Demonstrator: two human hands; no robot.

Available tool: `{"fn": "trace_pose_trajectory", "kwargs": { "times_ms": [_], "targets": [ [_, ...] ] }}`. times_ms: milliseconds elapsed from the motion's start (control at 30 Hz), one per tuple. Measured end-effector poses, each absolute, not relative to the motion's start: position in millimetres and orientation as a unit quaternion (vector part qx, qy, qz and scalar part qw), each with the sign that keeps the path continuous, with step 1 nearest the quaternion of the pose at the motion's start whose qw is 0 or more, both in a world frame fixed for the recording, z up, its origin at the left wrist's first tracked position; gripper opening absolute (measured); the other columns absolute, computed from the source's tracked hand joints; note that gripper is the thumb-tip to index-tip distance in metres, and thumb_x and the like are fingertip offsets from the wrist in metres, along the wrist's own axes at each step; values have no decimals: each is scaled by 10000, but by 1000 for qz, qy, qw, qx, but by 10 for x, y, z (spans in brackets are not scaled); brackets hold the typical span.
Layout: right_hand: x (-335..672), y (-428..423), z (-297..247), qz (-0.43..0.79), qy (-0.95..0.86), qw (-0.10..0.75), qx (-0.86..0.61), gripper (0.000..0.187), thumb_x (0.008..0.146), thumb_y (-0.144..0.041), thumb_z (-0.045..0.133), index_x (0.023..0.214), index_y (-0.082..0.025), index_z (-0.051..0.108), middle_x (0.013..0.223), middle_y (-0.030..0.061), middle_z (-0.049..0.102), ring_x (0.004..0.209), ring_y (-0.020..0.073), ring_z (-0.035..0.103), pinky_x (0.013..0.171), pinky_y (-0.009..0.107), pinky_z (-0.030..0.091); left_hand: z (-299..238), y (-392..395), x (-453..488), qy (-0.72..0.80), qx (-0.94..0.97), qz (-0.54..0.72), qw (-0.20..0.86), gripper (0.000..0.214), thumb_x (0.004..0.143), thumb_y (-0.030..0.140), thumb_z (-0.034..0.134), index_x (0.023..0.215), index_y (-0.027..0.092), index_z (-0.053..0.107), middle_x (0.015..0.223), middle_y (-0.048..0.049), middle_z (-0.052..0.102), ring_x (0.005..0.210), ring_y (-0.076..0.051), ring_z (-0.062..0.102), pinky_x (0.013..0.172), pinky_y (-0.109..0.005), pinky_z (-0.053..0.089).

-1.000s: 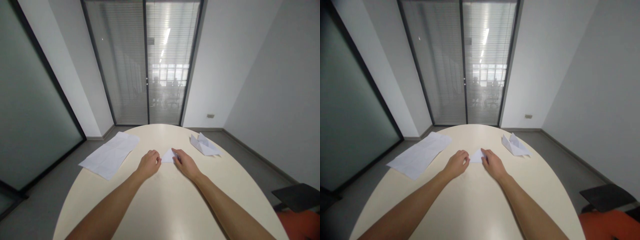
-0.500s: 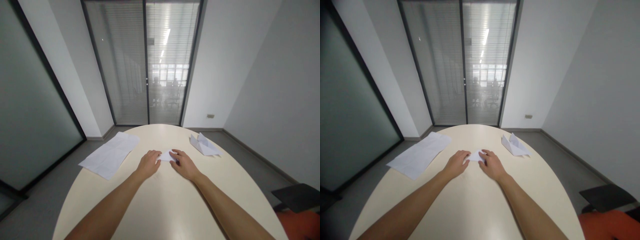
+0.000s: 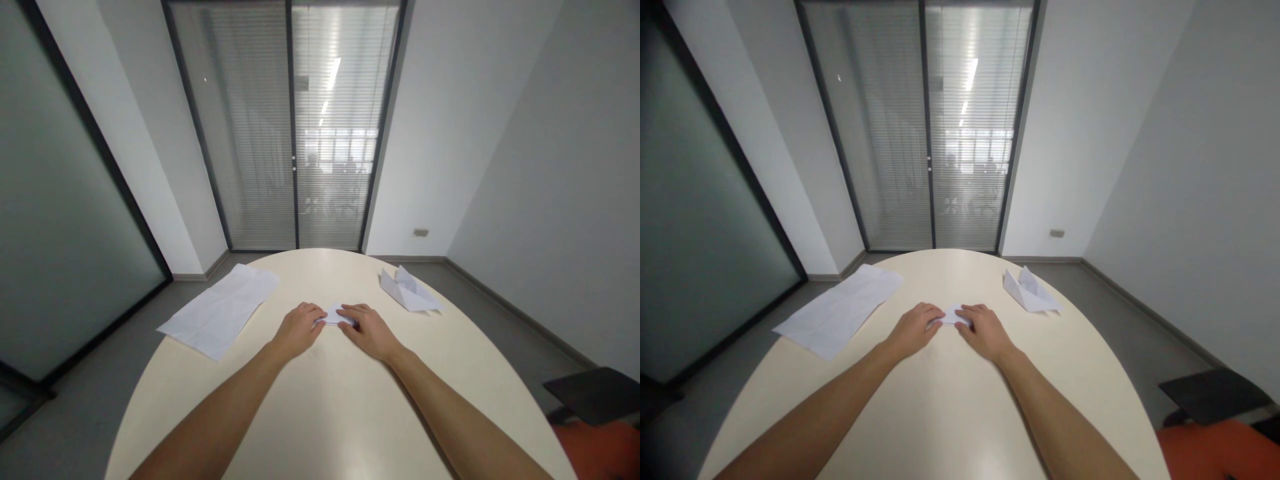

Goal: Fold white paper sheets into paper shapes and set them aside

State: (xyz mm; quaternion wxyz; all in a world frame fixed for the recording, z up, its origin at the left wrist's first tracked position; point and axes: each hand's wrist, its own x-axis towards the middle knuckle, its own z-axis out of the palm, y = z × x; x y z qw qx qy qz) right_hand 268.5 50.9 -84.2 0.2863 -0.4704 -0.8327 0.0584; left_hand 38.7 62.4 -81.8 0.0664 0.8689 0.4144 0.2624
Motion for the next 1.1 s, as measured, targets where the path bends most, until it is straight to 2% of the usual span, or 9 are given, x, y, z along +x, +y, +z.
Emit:
{"fn": "trace_pose_trajectory", "kwargs": {
  "times_ms": [400, 600, 767, 1100],
  "targets": [
    [2683, 482, -785, 92, -833, 288, -464, 330, 970, -350, 486, 1209, -241, 686, 1253, 89, 675, 1130, 239, 615, 991, 412, 478, -829, 621, 397, 417, 869, 263, 52, 229, 968, 270, 510, 1118, 238, 680, 1087, -17, 708, 1020, -193, 587, 908, -314, 474],
    [2669, 458, -750, 87, -843, 275, -454, 371, 1007, -352, 402, 1249, -240, 660, 1289, 92, 653, 1179, 234, 596, 1028, 411, 457, -780, 598, 411, 438, 865, 243, 29, 247, 991, 294, 464, 1074, 253, 693, 1013, -6, 733, 958, -185, 613, 849, -298, 480],
    [2652, 461, -762, 78, -842, 275, -457, 371, 1004, -358, 403, 1245, -239, 659, 1261, 88, 668, 1141, 237, 613, 1000, 400, 475, -738, 587, 407, 471, 856, 212, 8, 257, 1000, 305, 439, 1016, 261, 692, 942, -9, 725, 917, -184, 625, 797, -278, 472],
    [2644, 467, -775, 76, -830, 284, -475, 358, 967, -317, 447, 1254, -251, 650, 1221, 58, 690, 1125, 242, 608, 982, 392, 480, -753, 603, 404, 516, 829, 215, -4, 259, 1003, 319, 423, 1021, 256, 673, 945, -23, 717, 903, -186, 644, 790, -274, 459]
  ]
}}
